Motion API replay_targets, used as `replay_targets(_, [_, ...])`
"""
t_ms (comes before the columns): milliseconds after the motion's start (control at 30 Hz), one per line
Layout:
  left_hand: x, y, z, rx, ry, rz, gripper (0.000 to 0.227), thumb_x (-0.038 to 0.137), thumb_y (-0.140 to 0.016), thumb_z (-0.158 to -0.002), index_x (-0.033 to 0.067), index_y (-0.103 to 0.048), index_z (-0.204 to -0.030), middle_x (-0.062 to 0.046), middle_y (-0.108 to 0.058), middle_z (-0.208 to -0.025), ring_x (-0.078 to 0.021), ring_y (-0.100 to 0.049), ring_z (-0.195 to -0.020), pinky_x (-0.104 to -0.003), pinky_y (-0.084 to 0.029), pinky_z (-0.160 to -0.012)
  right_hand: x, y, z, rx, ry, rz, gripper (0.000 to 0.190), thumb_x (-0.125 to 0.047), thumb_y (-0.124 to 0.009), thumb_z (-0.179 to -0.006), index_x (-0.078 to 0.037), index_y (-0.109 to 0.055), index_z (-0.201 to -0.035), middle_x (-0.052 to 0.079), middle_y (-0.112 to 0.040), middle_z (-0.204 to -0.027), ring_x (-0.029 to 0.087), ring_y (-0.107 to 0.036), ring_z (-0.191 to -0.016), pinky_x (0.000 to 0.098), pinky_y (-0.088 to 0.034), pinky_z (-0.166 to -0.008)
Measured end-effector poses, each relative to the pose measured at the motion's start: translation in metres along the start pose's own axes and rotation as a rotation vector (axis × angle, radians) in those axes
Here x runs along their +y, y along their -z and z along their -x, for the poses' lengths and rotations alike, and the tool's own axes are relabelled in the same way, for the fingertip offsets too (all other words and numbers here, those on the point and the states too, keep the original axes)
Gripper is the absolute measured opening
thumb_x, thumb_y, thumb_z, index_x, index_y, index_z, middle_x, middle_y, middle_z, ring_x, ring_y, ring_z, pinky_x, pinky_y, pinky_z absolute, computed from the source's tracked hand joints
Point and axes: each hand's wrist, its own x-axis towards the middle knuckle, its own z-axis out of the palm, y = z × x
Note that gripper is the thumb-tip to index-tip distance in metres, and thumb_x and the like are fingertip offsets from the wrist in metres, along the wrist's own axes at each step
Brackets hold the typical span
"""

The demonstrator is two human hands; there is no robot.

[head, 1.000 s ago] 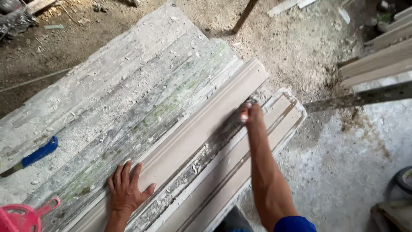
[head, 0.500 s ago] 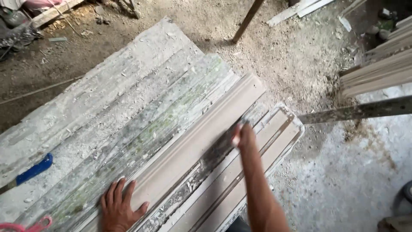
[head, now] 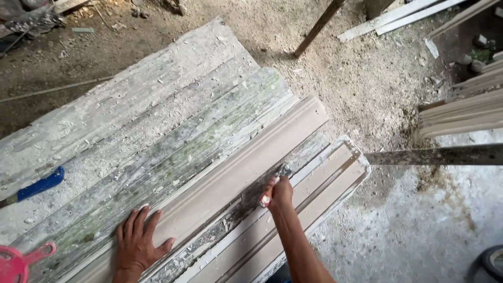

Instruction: Scraping and shaping gypsum architectural moldings using a handheld scraper tool on a workbench.

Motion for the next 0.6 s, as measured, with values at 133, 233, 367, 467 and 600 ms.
replay_targets(133, [-0.001, 0.005, -0.008, 0.006, -0.008, -0.031, 0.086, 0.075, -0.056, -0.071, 0.0256, -0.050, -0.142, -0.010, -0.039, -0.155, -0.0351, -0.032, -0.145, -0.060, -0.024, -0.115, -0.045, -0.004, -0.106, -0.130, -0.086, -0.133, 0.029, -0.019, -0.032, -0.109, -0.001, -0.054, -0.102, 0.008, -0.060, -0.069, 0.015, -0.057, -0.050, 0.0246, -0.050, -0.041])
replay_targets(233, [0.005, 0.008, 0.024, -0.002, -0.016, -0.014, 0.087, 0.074, -0.058, -0.073, 0.0232, -0.051, -0.143, -0.011, -0.042, -0.156, -0.0349, -0.035, -0.145, -0.059, -0.027, -0.116, -0.099, -0.024, -0.101, -0.058, -0.110, -0.423, 0.029, -0.012, -0.035, -0.110, 0.005, -0.059, -0.108, 0.010, -0.064, -0.077, 0.017, -0.062, -0.056, 0.0246, -0.058, -0.048])
replay_targets(367, [-0.002, 0.008, -0.008, 0.059, -0.020, -0.053, 0.089, 0.073, -0.063, -0.068, 0.0225, -0.054, -0.140, -0.011, -0.045, -0.152, -0.0345, -0.038, -0.143, -0.058, -0.030, -0.114, -0.105, -0.053, -0.005, -0.176, 0.164, -0.188, 0.027, -0.015, -0.034, -0.106, 0.000, -0.057, -0.105, 0.007, -0.058, -0.074, 0.014, -0.058, -0.054, 0.0272, -0.057, -0.048])
replay_targets(467, [0.003, 0.013, 0.012, -0.013, 0.000, -0.072, 0.093, 0.074, -0.065, -0.066, 0.0232, -0.054, -0.144, -0.011, -0.044, -0.152, -0.0343, -0.036, -0.143, -0.059, -0.029, -0.113, -0.033, -0.042, 0.126, 0.003, 0.289, 0.278, 0.028, -0.020, -0.035, -0.109, 0.004, -0.050, -0.109, 0.012, -0.060, -0.073, 0.018, -0.056, -0.052, 0.0347, -0.053, -0.043])
replay_targets(600, [-0.007, 0.002, 0.010, 0.001, 0.006, -0.045, 0.092, 0.074, -0.063, -0.069, 0.0236, -0.053, -0.145, -0.010, -0.044, -0.153, -0.0338, -0.035, -0.145, -0.058, -0.028, -0.114, 0.072, -0.001, 0.130, 0.038, 0.353, 0.734, 0.028, -0.022, -0.032, -0.105, -0.007, -0.055, -0.112, 0.010, -0.061, -0.068, 0.017, -0.042, -0.049, 0.0341, -0.034, -0.038])
